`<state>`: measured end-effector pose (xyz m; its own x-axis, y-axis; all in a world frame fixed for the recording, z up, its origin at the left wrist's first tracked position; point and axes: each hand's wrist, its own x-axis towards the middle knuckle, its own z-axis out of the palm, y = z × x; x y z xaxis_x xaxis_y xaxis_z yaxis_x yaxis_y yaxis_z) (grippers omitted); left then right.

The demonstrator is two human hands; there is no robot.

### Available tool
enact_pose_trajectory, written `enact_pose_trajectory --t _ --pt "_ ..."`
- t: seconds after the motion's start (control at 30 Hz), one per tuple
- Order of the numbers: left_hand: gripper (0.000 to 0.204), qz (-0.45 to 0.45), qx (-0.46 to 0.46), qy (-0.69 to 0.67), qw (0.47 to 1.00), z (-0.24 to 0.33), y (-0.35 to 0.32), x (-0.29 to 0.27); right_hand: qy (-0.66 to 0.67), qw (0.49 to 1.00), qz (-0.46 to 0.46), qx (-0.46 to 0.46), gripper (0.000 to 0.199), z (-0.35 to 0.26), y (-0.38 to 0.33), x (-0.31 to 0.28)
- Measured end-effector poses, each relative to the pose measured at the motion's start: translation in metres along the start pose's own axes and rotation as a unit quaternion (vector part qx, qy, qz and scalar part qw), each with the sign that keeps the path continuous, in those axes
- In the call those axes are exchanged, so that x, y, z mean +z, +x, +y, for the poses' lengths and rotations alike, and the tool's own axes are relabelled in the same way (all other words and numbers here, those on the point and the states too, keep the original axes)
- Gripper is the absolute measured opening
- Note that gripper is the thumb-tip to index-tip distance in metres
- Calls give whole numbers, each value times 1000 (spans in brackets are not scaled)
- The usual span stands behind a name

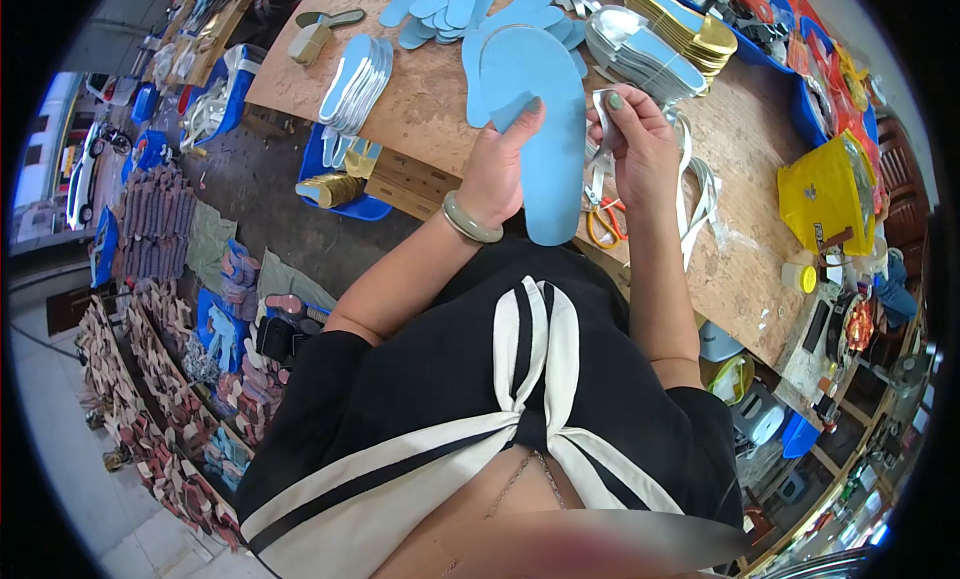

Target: Assembling and organizing shoe insoles and components at a production workbench and sorting station.

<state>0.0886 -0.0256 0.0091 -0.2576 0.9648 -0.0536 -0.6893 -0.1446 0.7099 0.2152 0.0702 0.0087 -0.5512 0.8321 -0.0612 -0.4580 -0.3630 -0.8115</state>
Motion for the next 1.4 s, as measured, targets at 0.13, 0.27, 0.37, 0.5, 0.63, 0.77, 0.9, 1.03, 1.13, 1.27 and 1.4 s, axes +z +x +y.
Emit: enact_pose_trajectory --t 0.13,0.27,0.37,0.5,0.63,0.77,0.9,1.03,1.13,1.27,1.4 --pt "30 47 6 11 999 2 -1 4 3 1000 5 -13 16 -2 -2 3" --pt "31 66 5 -17 998 3 -1 5 -13 999 4 -36 19 0 -2 -2" --pt "32 68 20 -15 997 3 0 2 -9 999 2 -38 18 -2 -4 -4" --pt "33 64 37 -17 997 2 0 0 7 1000 13 -16 16 1 -7 -4" --pt "37 23 52 -5 998 -1 -3 -2 28 1000 14 0 14 3 -9 10" --pt "37 15 97 48 994 -2 -7 -2 30 999 33 2 13 8 -11 16" --pt "36 15 106 40 993 -2 -10 -6 20 999 32 5 14 11 -17 20" --pt "36 19 121 51 991 -1 -14 -7 27 999 19 -33 13 10 -22 30" --pt "37 11 117 37 992 1 -19 -7 4 999 18 -32 11 9 -25 35" --pt "38 -38 102 11 994 7 -26 -10 25 999 -16 -41 10 5 -32 38" --pt "38 -73 111 19 991 12 -32 -7 9 998 -33 -57 5 7 -37 37"
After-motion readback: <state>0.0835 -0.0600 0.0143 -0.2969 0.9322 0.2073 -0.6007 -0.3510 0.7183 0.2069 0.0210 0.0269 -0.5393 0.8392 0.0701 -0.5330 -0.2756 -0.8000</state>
